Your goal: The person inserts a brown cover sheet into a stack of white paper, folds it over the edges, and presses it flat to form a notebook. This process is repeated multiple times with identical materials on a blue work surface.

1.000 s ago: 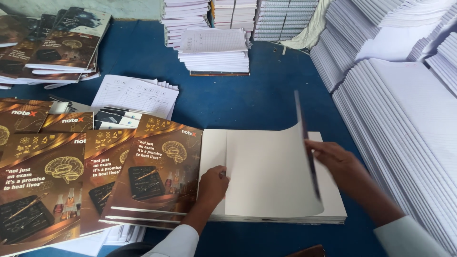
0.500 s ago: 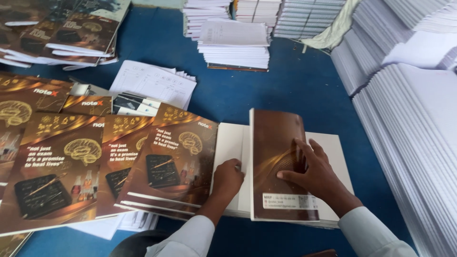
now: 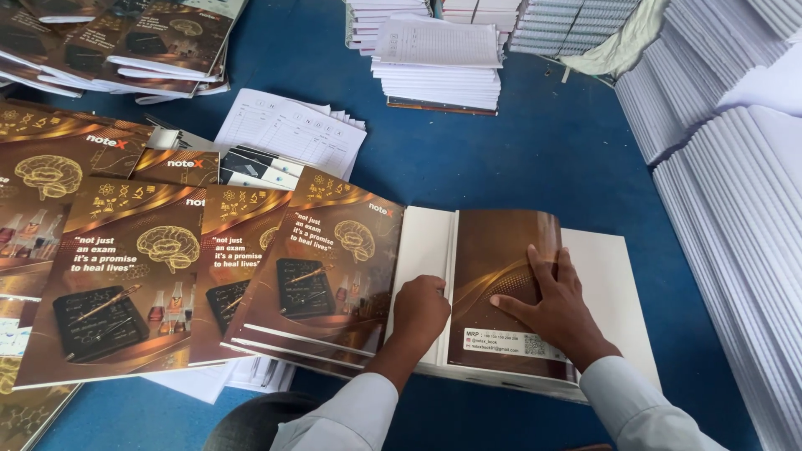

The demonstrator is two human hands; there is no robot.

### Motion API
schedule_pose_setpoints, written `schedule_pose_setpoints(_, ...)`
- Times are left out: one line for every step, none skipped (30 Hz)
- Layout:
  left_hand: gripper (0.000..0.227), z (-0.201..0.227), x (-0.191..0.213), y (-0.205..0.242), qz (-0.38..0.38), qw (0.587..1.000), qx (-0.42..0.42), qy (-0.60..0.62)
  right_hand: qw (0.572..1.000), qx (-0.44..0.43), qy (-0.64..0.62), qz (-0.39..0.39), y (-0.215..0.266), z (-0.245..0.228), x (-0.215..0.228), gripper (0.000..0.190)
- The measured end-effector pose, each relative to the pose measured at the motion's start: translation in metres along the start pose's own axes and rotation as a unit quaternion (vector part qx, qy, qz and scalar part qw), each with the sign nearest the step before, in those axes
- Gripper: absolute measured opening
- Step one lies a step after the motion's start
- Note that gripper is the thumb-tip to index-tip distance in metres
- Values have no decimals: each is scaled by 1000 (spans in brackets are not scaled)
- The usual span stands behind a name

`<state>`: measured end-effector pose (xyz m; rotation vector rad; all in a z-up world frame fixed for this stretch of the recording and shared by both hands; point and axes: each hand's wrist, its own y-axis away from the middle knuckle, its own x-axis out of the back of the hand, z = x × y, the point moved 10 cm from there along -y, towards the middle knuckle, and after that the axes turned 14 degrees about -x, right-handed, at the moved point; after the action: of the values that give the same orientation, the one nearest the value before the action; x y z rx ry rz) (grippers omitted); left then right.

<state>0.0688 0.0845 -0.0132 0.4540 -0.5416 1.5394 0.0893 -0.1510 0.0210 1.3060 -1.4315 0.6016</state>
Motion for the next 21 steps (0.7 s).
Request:
schedule_pose_setpoints(31, 0, 0, -1, -2, 1000, 5, 1, 1000, -2, 0, 0, -1, 0, -1, 119)
schedule_pose_setpoints(28, 0, 1, -1, -2, 1000, 6, 0, 1000, -4, 1, 0, -2, 1, -2, 119)
schedule_pose_setpoints(26, 1, 2, -1, -1, 1000, 7, -2, 1000, 1, 7, 4, -3, 0, -2, 119)
schedule_pose_setpoints(23, 2, 4, -1, -1, 1000, 9, -3, 1000, 5, 14, 9, -3, -1, -3, 119)
schedule_pose_setpoints(22, 1, 4, -1, -7, 1000, 18, 0, 1000, 10, 20, 13, -3, -1, -4, 119)
schedule_pose_setpoints(21, 1, 4, 0, -13, 1000, 27, 3, 1000, 9, 26, 13, -4, -1, -6, 119)
schedule_pose_setpoints(21, 0, 4, 0, -19, 999, 36, 7, 999, 8, 32, 14, -5, -1, -7, 120)
schedule_pose_setpoints(21, 2, 5, 0, -16, 999, 35, 10, 999, 6, 38, 14, -6, -1, -8, 120)
schedule_pose_setpoints(21, 2, 6, 1, -14, 999, 34, 13, 999, 7, 42, 14, -6, -1, -10, 121)
schedule_pose_setpoints(21, 3, 6, 1, -12, 999, 33, 16, 999, 7, 45, 13, -6, -2, -11, 121)
schedule_pose_setpoints(20, 3, 6, 1, -12, 999, 33, 17, 999, 7, 48, 12, -7, -1, -12, 122)
schedule_pose_setpoints(19, 3, 6, 1, -12, 999, 32, 18, 998, 3, 57, 10, -7, -1, -13, 121)
schedule_pose_setpoints(18, 3, 5, 1, -12, 999, 32, 20, 998, 0, 66, 8, -8, 0, -15, 121)
schedule_pose_setpoints(19, 3, 5, 1, -8, 999, 26, 19, 997, -4, 75, 6, -9, 1, -16, 121)
schedule_pose_setpoints(19, 3, 6, 0, -3, 1000, 21, 17, 997, -2, 81, 8, -9, 1, -17, 122)
schedule_pose_setpoints(20, 4, 7, 0, 2, 1000, 15, 15, 996, 0, 88, 10, -10, 1, -18, 122)
schedule_pose_setpoints(19, 2, 6, 0, -2, 1000, 18, 14, 995, 2, 94, 13, -11, 1, -19, 122)
schedule_pose_setpoints(19, 1, 4, 0, -6, 1000, 22, 13, 995, 5, 99, 16, -11, 1, -20, 123)
schedule_pose_setpoints(18, 0, 3, 0, -10, 1000, 25, 11, 994, 8, 104, 19, -11, 1, -21, 123)
schedule_pose_setpoints(17, 0, 3, 0, -4, 1000, 26, 13, 994, 10, 109, 22, -11, 2, -22, 123)
schedule_pose_setpoints(16, 0, 2, 0, 3, 1000, 28, 13, 991, 23, 124, 40, -10, 0, -23, 121)
